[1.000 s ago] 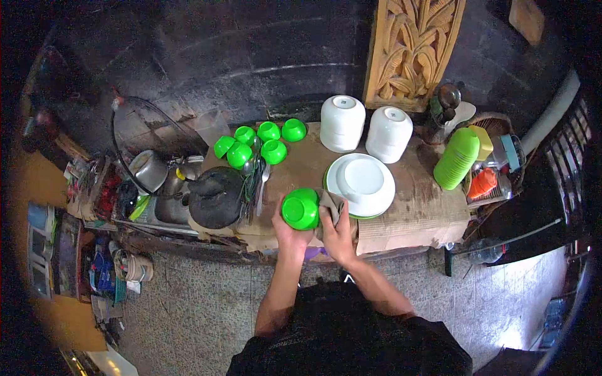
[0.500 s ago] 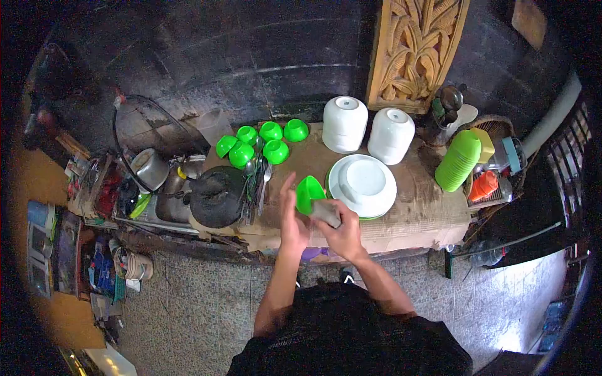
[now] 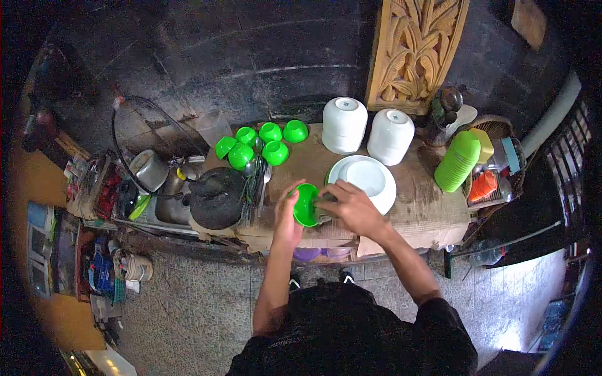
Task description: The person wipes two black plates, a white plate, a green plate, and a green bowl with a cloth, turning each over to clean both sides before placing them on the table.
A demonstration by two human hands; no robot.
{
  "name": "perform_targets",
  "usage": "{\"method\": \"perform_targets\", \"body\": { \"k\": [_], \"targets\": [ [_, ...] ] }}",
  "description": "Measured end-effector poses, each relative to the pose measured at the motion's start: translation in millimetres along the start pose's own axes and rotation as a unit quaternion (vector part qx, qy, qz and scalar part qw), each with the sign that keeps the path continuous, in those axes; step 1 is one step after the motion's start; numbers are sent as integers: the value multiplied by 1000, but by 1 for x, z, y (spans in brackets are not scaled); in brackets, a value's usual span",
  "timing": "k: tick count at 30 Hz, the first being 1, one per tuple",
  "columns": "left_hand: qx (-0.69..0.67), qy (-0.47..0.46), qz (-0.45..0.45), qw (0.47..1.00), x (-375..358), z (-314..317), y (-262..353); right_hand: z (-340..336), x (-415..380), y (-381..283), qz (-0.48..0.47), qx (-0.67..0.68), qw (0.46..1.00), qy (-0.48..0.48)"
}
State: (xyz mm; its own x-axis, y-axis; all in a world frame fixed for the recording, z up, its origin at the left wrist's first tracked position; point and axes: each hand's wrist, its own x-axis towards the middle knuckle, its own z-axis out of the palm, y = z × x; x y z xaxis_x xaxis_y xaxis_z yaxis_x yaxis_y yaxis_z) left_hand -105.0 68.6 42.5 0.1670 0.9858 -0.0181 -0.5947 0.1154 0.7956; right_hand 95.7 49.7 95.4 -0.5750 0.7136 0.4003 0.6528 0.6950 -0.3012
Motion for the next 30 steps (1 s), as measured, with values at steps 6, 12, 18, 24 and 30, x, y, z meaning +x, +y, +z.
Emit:
{"method": "perform_targets", "body": {
  "k": [6,12,18,24,30],
  "targets": [
    [-43,-31,-73,996,-2,0,-12,9,8,9,-161,-187,962,121],
    [-29,5,-3,1000,-4,-1,-3,13,8,-5,-55,-156,980,114],
    [162,3,63,985,-7,1,1,19,-7,-41,92,11,996,-19],
    [209,7,129,969,-8,2,-14,34,-8,-31,254,337,907,3],
    [248,-21,169,954,-20,23,-10,51,5,-49,426,677,553,233]
  ]
}}
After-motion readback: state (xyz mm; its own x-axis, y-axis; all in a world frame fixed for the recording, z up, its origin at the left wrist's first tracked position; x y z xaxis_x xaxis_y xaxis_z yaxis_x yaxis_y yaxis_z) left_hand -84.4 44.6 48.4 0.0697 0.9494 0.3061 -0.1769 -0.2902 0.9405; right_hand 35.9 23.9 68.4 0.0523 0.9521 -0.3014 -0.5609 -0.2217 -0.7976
